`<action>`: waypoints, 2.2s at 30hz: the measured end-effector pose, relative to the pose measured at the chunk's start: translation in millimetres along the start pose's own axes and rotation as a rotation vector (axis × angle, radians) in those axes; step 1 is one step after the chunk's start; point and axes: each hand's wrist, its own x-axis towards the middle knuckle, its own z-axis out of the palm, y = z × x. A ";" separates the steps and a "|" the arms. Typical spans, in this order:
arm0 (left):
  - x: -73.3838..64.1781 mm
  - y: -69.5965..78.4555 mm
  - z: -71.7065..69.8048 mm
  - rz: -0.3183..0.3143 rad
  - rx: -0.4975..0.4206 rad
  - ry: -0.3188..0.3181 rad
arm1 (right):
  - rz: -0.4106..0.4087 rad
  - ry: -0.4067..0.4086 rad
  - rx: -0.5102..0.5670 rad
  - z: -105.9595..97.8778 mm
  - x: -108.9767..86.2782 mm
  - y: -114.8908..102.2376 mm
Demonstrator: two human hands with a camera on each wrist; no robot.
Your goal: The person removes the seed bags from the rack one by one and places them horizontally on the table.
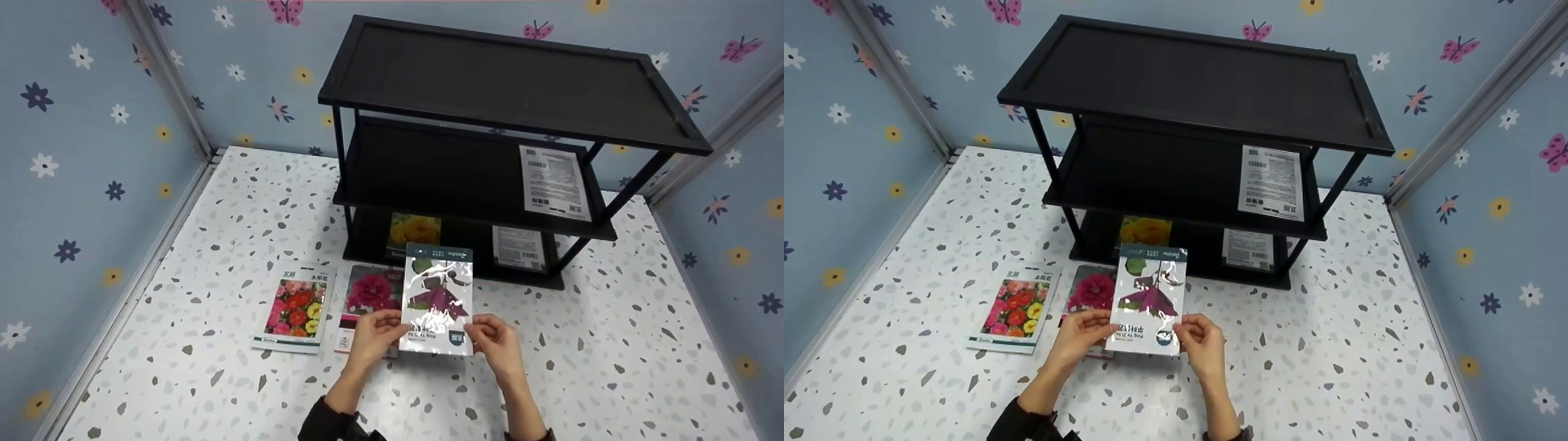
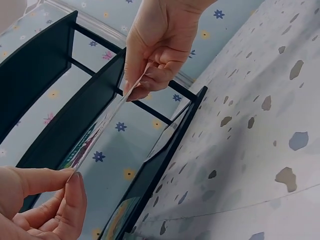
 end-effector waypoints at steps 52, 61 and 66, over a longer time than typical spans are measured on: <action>-16.8 -36.7 24.0 -0.180 -0.338 -0.028 | 0.123 -0.089 0.252 -22.5 12.3 -4.6; -26.3 -23.5 3.7 -0.196 -0.215 -0.152 | 0.164 -0.055 0.229 -37.2 15.2 -2.6; -23.5 -23.2 -2.0 -0.211 -0.230 -0.171 | 0.166 -0.042 0.220 -37.4 15.1 0.3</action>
